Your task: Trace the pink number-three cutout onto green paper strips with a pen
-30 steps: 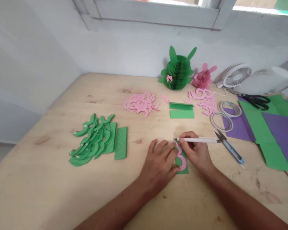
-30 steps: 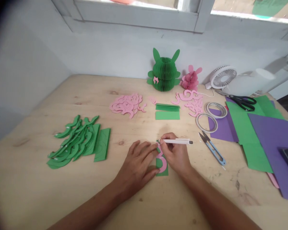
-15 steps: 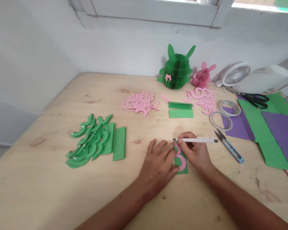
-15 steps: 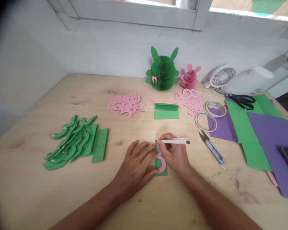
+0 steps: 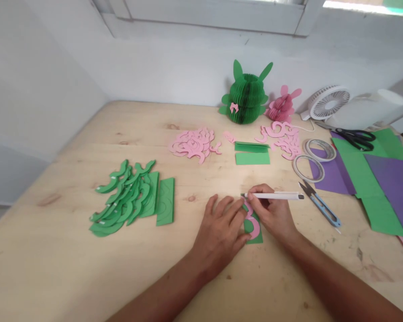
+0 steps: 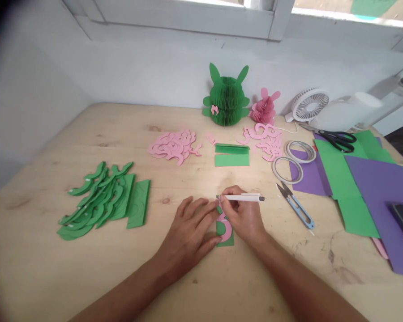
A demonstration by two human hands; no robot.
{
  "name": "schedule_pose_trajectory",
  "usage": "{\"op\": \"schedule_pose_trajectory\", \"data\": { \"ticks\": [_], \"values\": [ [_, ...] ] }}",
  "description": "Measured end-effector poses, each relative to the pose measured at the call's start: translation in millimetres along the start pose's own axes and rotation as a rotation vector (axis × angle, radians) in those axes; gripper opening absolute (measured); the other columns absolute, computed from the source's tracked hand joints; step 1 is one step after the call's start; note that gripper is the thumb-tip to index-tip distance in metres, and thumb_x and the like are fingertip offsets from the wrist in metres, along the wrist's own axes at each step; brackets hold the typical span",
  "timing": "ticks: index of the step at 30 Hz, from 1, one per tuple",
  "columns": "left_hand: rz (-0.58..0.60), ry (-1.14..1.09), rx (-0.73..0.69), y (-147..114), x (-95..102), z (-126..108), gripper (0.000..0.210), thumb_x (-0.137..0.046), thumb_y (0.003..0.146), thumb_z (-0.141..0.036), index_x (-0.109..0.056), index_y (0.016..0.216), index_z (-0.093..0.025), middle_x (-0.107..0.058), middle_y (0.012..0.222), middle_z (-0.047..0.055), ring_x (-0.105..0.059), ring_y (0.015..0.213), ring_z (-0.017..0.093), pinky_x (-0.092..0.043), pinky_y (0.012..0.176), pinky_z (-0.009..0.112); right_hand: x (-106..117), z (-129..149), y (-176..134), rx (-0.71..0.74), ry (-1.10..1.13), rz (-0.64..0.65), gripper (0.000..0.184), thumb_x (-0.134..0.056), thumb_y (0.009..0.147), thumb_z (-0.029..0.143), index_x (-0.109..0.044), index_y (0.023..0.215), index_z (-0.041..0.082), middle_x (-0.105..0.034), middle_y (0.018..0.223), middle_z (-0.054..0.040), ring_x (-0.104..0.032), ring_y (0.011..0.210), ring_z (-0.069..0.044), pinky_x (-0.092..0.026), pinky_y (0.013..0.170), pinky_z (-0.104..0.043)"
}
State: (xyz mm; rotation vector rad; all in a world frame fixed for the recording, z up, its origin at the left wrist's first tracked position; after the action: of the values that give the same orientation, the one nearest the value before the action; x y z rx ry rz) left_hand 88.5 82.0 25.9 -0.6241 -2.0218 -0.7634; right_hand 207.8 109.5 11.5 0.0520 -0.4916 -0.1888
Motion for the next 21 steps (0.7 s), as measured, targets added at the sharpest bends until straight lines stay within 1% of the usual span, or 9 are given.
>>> {"op": "schedule_pose_trajectory", "data": {
  "ticks": [13, 21],
  "values": [
    [0.006, 0.0, -0.006, 0.2, -0.6, -0.6, 0.032, -0.06, 0.087, -0.033, -0.057, 0.114, -0.017, -0.058, 0.129, 0.007, -0.049, 0.119, 0.027, -0.028, 0.109, 0.054, -1.8, 0.0, -0.6, 0.008, -0.019, 0.029, 0.013, -0.054, 0.086, 0.03, -0.058, 0.081, 0.019, -0.06, 0.066, 0.0, -0.054, 0.055, -0.012, -0.043, 0.052, -0.024],
    [0.014, 0.032, -0.015, 0.1, 0.4, -1.7, 0.031, -0.06, 0.086, -0.033, -0.058, 0.113, -0.017, -0.059, 0.128, 0.008, -0.05, 0.118, 0.028, -0.03, 0.108, 0.055, -0.6, 1.3, -0.3, 0.01, -0.001, 0.012, 0.012, -0.055, 0.085, 0.028, -0.058, 0.079, 0.019, -0.06, 0.065, 0.0003, -0.054, 0.055, -0.012, -0.043, 0.052, -0.024]
  ]
}}
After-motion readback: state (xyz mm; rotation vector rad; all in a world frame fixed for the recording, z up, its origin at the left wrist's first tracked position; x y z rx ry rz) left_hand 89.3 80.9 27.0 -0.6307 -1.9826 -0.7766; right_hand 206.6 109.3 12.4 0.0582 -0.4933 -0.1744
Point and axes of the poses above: each hand's wrist, its own y-axis towards the middle knuckle, its own x-axis out of the back of the hand, z = x × y, the point moved 10 cm from there along y, towards the middle knuckle
